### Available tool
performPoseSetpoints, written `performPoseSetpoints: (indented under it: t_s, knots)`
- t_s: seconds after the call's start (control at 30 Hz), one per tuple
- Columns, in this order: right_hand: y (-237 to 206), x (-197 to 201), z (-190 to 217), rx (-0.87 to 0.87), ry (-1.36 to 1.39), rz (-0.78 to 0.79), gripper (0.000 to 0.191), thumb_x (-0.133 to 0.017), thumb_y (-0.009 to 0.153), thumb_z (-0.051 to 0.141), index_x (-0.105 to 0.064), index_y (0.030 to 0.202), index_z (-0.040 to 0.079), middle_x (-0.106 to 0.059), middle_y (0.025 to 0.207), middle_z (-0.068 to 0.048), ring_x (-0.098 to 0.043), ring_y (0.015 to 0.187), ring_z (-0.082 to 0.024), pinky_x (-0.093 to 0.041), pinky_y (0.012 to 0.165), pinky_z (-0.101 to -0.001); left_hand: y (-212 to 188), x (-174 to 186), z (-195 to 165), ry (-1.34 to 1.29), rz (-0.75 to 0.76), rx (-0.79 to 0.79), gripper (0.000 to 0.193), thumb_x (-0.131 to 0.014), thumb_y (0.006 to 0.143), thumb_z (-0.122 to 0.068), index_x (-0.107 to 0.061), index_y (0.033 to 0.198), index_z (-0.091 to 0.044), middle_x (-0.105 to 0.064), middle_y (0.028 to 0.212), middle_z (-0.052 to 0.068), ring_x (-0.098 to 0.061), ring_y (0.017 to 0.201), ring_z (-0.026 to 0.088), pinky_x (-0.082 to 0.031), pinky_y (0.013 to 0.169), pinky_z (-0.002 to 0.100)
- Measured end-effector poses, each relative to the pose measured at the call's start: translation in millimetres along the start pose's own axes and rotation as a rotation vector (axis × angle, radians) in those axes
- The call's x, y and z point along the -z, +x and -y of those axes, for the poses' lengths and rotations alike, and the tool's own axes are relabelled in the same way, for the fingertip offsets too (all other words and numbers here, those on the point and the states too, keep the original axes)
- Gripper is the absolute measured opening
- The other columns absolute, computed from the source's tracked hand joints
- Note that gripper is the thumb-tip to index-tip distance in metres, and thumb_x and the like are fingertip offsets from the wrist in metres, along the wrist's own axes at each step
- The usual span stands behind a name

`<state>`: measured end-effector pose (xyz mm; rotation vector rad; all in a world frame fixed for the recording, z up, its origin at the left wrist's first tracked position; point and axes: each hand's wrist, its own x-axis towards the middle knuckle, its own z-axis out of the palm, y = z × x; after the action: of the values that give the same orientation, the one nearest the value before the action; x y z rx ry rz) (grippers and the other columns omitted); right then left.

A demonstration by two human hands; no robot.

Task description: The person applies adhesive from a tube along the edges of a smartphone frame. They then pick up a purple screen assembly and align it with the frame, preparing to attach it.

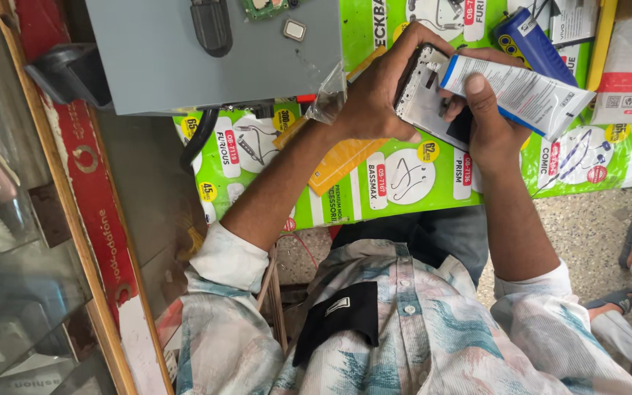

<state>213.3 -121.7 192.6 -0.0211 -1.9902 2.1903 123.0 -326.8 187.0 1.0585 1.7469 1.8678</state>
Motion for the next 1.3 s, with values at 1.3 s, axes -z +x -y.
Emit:
performPoseSetpoints:
  t_s: [1.3]
  knots:
    - [-2, 2, 7, -0.091, 0.023, 0.062, 0.038, -0.069, 0.114, 0.024, -0.06, 0.134, -0.006, -0.07, 0.1, -0.015, -0.062, 0.074, -0.013, -0.052, 0.074, -0.0224, 2, 0, 3, 0.035, -0.015, -0.059, 0.091, -0.096, 0.063, -0.005, -0.045, 0.139, -0.014, -0.063, 0.125, 0.005, -0.067, 0.123, 0.022, -0.057, 0.108, 0.037]
